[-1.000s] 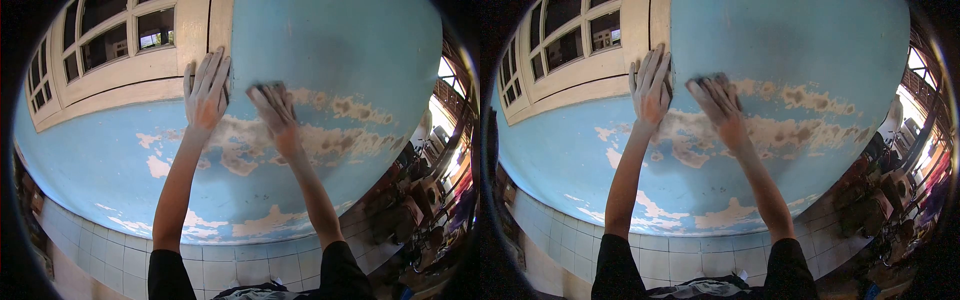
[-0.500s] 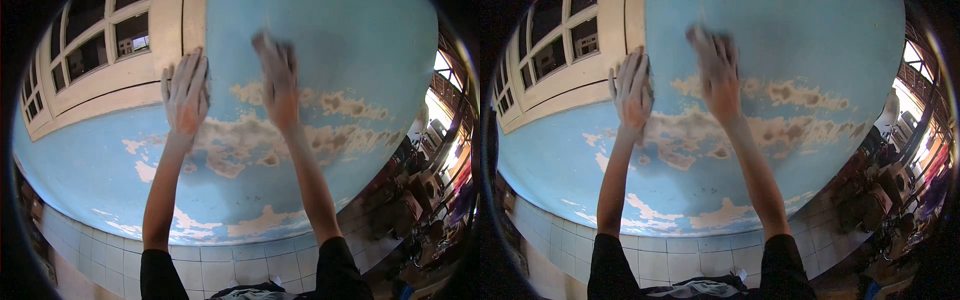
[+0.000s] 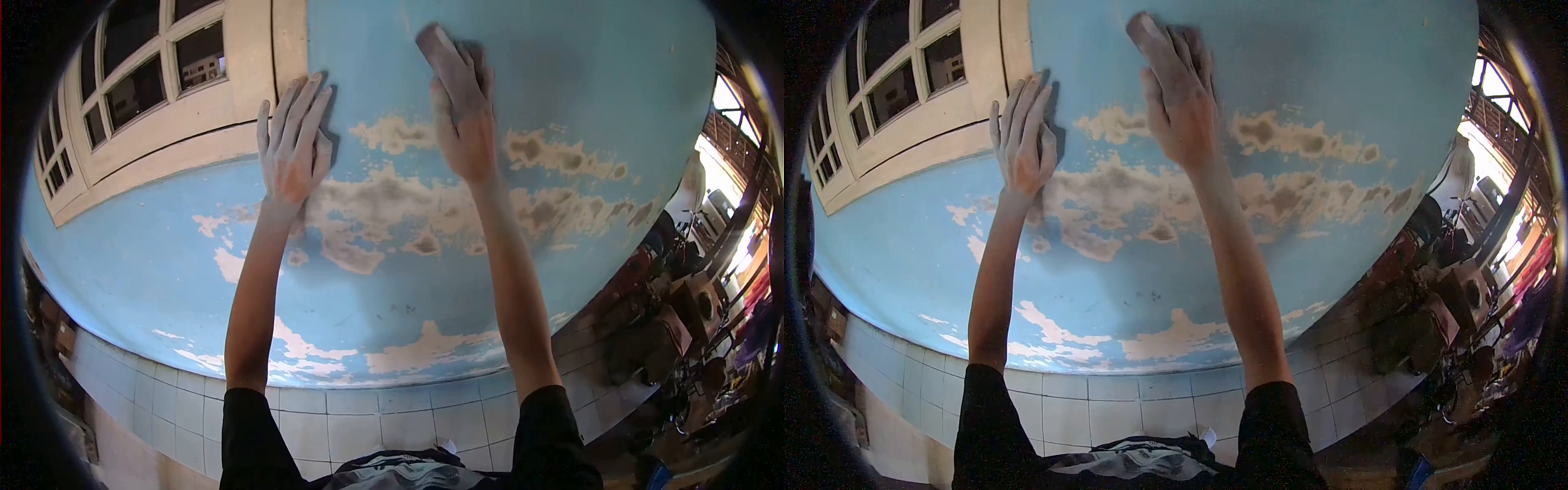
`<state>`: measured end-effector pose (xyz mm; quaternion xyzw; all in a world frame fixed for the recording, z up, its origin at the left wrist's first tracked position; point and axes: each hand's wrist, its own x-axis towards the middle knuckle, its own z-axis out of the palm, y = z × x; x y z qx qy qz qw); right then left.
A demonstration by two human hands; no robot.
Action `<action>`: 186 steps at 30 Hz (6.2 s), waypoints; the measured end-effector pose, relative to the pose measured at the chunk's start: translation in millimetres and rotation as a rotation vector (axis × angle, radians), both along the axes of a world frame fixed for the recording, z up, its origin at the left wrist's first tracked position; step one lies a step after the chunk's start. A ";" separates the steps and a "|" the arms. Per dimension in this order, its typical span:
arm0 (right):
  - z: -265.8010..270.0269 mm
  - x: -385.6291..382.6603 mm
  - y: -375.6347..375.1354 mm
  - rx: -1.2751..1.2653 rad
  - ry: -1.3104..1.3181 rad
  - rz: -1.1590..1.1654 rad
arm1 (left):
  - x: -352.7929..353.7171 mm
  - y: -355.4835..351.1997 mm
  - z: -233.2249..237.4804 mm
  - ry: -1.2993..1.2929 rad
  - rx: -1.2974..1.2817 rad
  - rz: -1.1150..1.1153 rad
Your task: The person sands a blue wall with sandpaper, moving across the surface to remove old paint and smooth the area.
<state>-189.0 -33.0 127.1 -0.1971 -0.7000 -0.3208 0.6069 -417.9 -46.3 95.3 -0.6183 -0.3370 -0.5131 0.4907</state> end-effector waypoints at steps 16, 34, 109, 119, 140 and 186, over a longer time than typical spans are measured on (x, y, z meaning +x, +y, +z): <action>-11.1 8.2 -1.5 -0.037 -0.019 -0.019 | 41.4 3.3 7.8 0.049 -0.062 -0.139; -3.3 2.7 -6.1 -0.063 0.126 -0.012 | 44.0 5.3 7.0 0.039 -0.009 -0.117; -71.3 94.1 4.6 -0.142 0.027 0.521 | 39.7 6.8 2.3 0.056 -0.010 -0.138; -9.1 77.2 2.2 -0.058 -0.089 0.082 | 39.8 7.2 3.3 0.059 0.007 -0.143; -34.7 124.6 -1.7 -0.132 0.033 -0.151 | 40.4 7.3 1.8 0.055 0.005 -0.139; -75.3 138.7 -10.0 -0.052 0.095 -0.476 | 104.0 11.4 -9.4 -0.032 0.037 -0.094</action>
